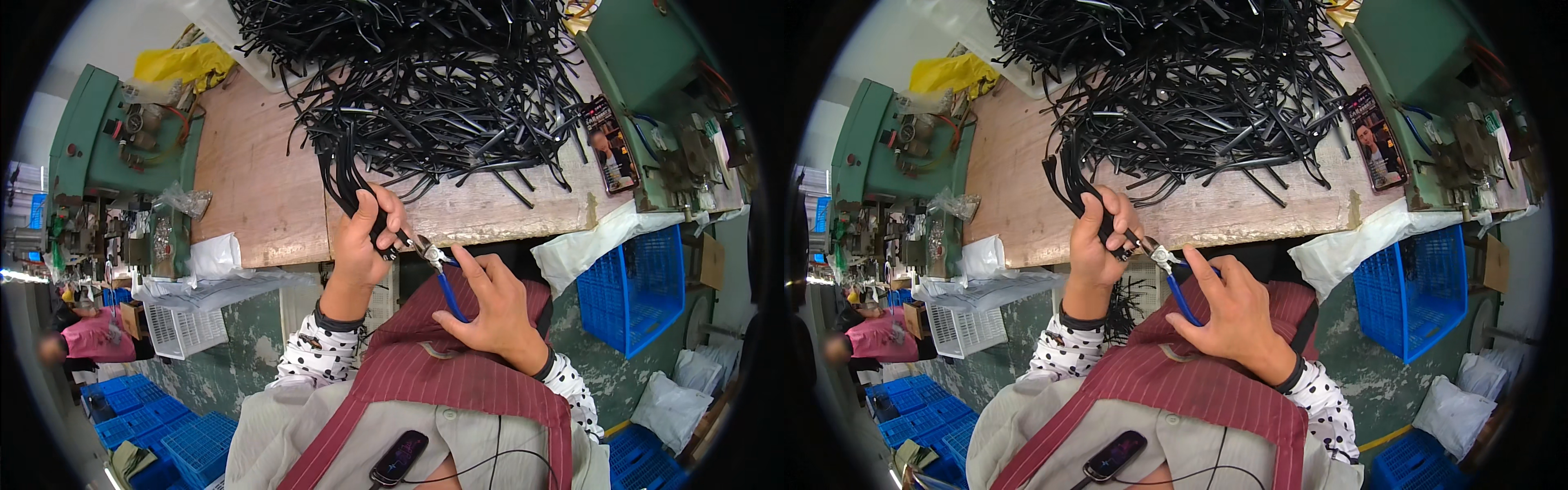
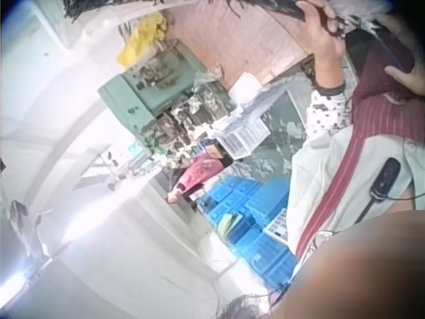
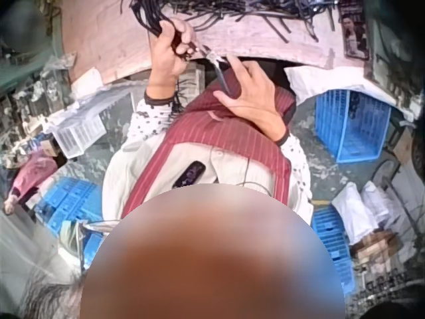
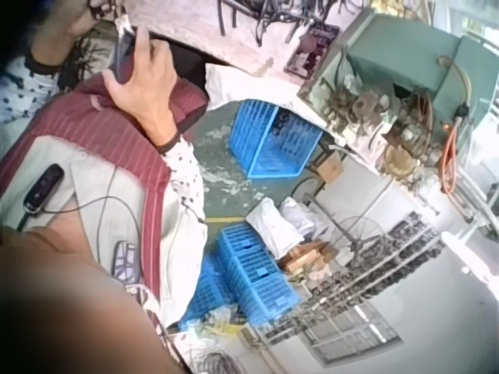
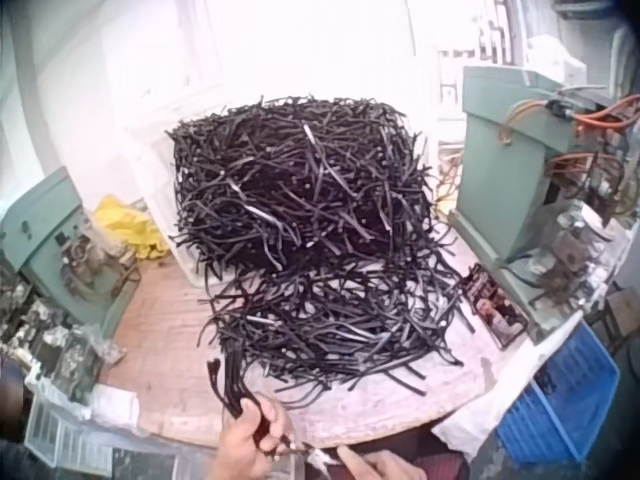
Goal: The person repeatedly picks up black cables from a pile on a wooden table and cuts them with blue-handled pliers. Cut pieces are dropped back onto the table. The camera is head-mounted and shows the hands and work surface throughout.
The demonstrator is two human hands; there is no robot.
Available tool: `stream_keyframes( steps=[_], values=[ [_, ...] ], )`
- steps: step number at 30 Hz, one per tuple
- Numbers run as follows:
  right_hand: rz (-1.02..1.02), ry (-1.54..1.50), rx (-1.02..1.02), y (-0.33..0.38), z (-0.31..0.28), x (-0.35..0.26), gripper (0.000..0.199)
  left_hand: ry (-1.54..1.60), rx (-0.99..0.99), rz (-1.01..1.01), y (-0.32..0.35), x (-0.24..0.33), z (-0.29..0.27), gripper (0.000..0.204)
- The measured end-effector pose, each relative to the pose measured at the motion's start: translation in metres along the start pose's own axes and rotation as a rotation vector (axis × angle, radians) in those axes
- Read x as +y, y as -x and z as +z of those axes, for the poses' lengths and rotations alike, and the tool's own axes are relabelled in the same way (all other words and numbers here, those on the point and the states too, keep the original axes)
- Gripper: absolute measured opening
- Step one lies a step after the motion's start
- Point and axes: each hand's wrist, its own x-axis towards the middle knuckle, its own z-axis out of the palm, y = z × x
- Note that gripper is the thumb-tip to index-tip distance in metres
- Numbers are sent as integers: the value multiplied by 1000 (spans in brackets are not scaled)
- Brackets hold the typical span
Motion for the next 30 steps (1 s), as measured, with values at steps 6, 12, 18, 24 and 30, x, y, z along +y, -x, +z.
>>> stream_keyframes(
  steps=[6, 12, 18, 24, 30],
  values=[
    [17, -55, -61, -1, -2, -5, 95, 81, 3, 123, 4, -6, 7, 37],
    [48, -104, -85, 2, 0, -5, 94, -102, 86, 246, 9, -11, 18, 37],
    [43, -202, -122, 7, 0, -1, 91, -49, 127, 1, 7, 1, 18, 36],
    [289, -604, -442, 1, -20, 9, 92, 19, 74, -54, 7, 3, 18, 36],
    [233, -442, -321, 3, -13, 0, 93, -303, 180, 174, 16, -4, 29, 36]
  ],
)
